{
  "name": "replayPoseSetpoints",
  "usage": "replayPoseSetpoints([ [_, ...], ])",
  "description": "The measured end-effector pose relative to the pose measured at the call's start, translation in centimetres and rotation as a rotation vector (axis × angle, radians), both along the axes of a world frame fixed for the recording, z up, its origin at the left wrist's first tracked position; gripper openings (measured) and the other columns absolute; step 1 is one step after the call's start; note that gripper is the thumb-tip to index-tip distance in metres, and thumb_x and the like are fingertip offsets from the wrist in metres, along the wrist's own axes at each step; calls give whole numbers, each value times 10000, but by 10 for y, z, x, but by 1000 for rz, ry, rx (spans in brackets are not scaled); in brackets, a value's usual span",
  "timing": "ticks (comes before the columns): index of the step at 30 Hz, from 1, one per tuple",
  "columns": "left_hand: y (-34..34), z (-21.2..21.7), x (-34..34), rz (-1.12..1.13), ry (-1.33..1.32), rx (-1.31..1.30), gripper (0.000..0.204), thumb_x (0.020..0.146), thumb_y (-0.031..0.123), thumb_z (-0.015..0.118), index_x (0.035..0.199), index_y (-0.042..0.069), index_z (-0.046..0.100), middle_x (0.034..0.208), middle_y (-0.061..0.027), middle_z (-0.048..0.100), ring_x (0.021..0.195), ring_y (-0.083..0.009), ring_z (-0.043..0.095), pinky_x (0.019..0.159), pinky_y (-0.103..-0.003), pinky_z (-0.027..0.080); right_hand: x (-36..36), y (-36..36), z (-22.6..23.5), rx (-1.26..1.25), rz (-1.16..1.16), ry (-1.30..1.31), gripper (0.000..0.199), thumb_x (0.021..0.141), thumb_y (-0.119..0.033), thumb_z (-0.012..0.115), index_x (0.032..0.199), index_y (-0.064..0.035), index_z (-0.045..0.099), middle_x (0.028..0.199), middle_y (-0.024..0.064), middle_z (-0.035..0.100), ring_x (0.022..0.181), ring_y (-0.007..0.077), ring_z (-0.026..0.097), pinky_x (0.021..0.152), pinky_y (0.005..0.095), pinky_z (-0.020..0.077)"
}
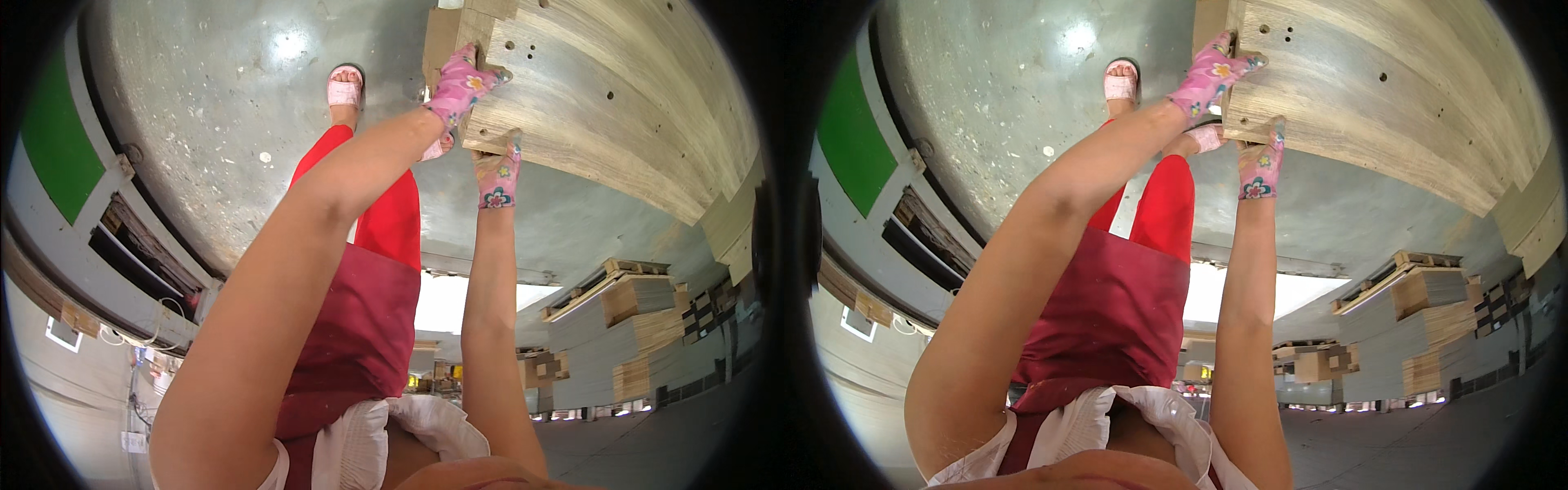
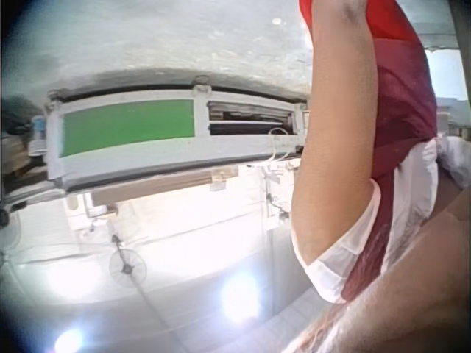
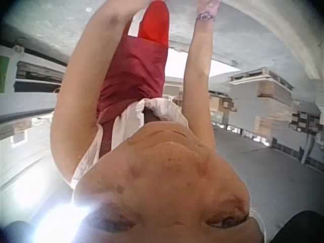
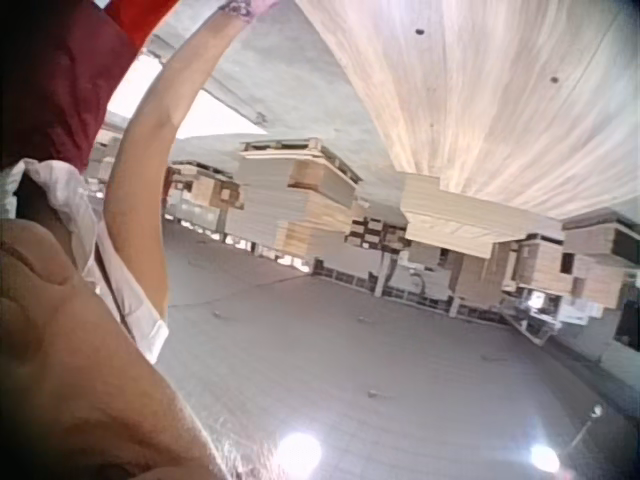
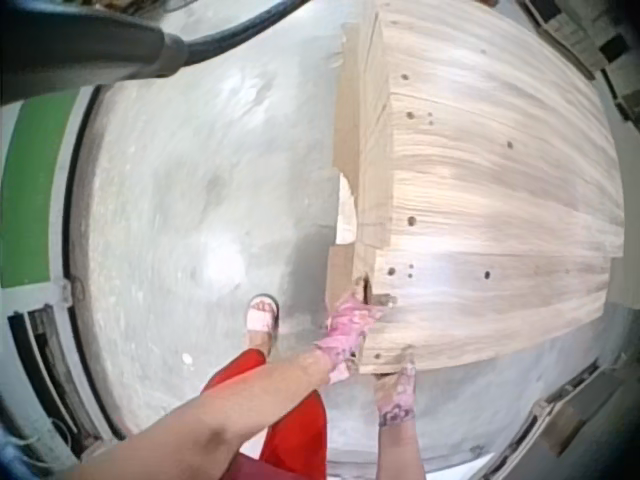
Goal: The person picks up wooden panels from a stack, places them on a table, and wipes the surfaces and edges with a cloth.
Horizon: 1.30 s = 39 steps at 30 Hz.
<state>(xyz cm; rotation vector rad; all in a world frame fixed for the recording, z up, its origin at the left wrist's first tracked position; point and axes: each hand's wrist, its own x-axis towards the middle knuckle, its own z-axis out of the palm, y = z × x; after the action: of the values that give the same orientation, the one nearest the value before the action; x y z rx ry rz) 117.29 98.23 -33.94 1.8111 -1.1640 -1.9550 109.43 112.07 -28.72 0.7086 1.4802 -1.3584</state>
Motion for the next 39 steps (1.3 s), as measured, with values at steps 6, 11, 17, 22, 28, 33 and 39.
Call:
replayPoseSetpoints([
  [6,3,17,-10,-21,-215,-230,700,617,232,726,1225,34,440,1174,-204,463,1067,-298,476,889,-318,396,-2,7,-6,17,8,-20,618,778,-352,592,1265,-83,322,1238,136,387,1127,291,398,917,499,365],
  [11,8,14,-14,-36,-224,-272,646,646,220,693,1214,31,450,1129,-190,475,1051,-311,474,888,-321,396,-1,10,-2,65,-8,-20,647,768,-383,612,1258,-73,324,1220,138,389,1107,284,407,920,497,360],
  [17,19,10,-24,87,-197,-276,645,640,187,684,1215,15,447,1151,-186,456,1023,-327,476,890,-305,392,2,13,-7,157,-55,-15,488,816,-312,509,1198,-32,389,1185,138,429,1088,299,437,909,506,380],
  [22,15,17,-19,-12,-277,-276,638,654,163,672,1235,40,439,1126,-158,456,1020,-294,477,860,-296,406,1,22,-14,198,-147,-40,433,822,-294,491,1161,-33,424,1181,121,449,1110,300,425,932,515,364],
  [28,16,16,-18,67,-192,-280,612,643,82,637,1219,39,436,1051,-164,450,928,-306,482,779,-321,420,3,26,-15,142,-130,-88,476,785,-319,606,1127,-30,448,1175,95,461,1112,280,429,935,476,371],
  [33,14,21,-15,83,-164,-276,614,637,43,632,1215,24,427,1011,-149,455,881,-274,489,727,-294,433,9,15,-9,160,-65,-29,440,849,-296,499,1123,34,400,1166,155,438,1074,304,458,928,491,394],
  [39,10,30,-14,80,-183,-276,581,653,11,620,1205,28,442,996,-128,451,884,-253,485,715,-280,435,11,14,-7,116,-87,-34,628,725,-347,686,1126,42,399,1141,145,449,1069,289,457,936,456,398],
])
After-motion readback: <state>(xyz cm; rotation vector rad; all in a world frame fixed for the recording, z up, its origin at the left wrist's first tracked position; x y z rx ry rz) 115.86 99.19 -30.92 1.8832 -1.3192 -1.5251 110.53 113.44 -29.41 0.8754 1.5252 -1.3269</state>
